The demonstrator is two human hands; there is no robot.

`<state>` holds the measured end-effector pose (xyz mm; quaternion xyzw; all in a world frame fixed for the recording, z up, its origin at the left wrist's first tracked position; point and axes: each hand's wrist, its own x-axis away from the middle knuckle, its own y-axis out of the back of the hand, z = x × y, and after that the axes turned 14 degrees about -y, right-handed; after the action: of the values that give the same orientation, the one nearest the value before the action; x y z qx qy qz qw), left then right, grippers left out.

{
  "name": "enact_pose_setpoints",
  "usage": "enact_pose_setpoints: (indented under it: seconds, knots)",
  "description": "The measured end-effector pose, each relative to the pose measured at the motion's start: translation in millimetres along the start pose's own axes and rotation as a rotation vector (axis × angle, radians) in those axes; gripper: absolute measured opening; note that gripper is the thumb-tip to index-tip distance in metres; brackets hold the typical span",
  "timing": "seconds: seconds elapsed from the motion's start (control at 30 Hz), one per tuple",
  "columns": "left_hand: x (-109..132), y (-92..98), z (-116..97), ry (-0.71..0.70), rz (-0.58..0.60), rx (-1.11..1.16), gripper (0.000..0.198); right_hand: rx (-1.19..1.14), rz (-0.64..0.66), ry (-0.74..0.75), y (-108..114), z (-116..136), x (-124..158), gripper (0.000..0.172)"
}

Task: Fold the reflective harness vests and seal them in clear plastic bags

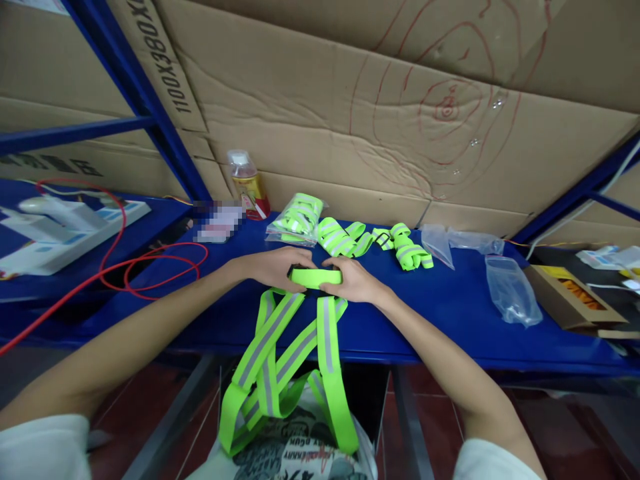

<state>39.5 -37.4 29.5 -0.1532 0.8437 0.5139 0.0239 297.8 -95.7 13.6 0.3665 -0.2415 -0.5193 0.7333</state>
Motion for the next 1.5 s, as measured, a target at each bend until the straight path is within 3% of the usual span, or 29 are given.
enact_pose_setpoints:
  seconds: [0.13, 0.23, 0.43, 0.63, 0.8, 1.03, 1.13, 1.23, 1.3, 1.37, 1.5]
  knots:
    - [0.2, -6.2, -1.2, 0.001, -0.041, -0.064, 0.050, 0.070, -0.002, 0.048, -1.7, 0.0, -1.2, 0.021]
    - [-2.3, -15.3, -2.3, -0.020, -0.096, -0.155, 0.051, 0.092, -0.012, 0.047, -1.4, 0.3, -0.5, 0.017]
    - [-4.9, -21.4, -1.3, -0.030, -0.101, -0.356, 0.034, 0.112, 0.003, 0.105, 0.8, 0.2, 1.8, 0.038]
    - [-2.4, -22.3, 4.2, -0.197, -0.181, -0.499, 0.034, 0.001, -0.002, -0.021, -2.5, -3.6, 0.2, 0.052]
    - [-4.0, -27.3, 1.5, -0.206, -0.221, -0.612, 0.042, 0.006, -0.104, -0.016, -3.2, -7.4, -4.1, 0.043]
    - [-3.2, -17.9, 3.5, -0.073, -0.397, -0.243, 0.090, 0.260, -0.273, 0.108, -1.2, -8.8, -0.8, 0.028]
    - [-0.9, -10.3, 13.8, -0.016, -0.340, -0.100, 0.055, 0.364, -0.326, 0.143, -2.5, -7.9, 0.1, 0.022]
    - [1.3, -6.1, 18.6, -0.106, -0.287, -0.244, 0.029, 0.441, -0.347, 0.162, -5.1, -8.0, -2.0, 0.021]
    - [2.7, -5.9, 14.8, -0.119, -0.281, -0.460, 0.029, 0.471, -0.349, 0.167, -6.5, -8.6, -4.0, 0.022]
    - [4.2, -7.5, 8.1, -0.033, -0.257, -0.603, 0.033, 0.486, -0.359, 0.165, -7.1, -9.2, -5.5, 0.024]
    - [4.8, -12.9, 3.0, 0.156, -0.205, -0.583, 0.042, 0.490, -0.367, 0.146, -6.3, -10.3, -6.4, 0.031]
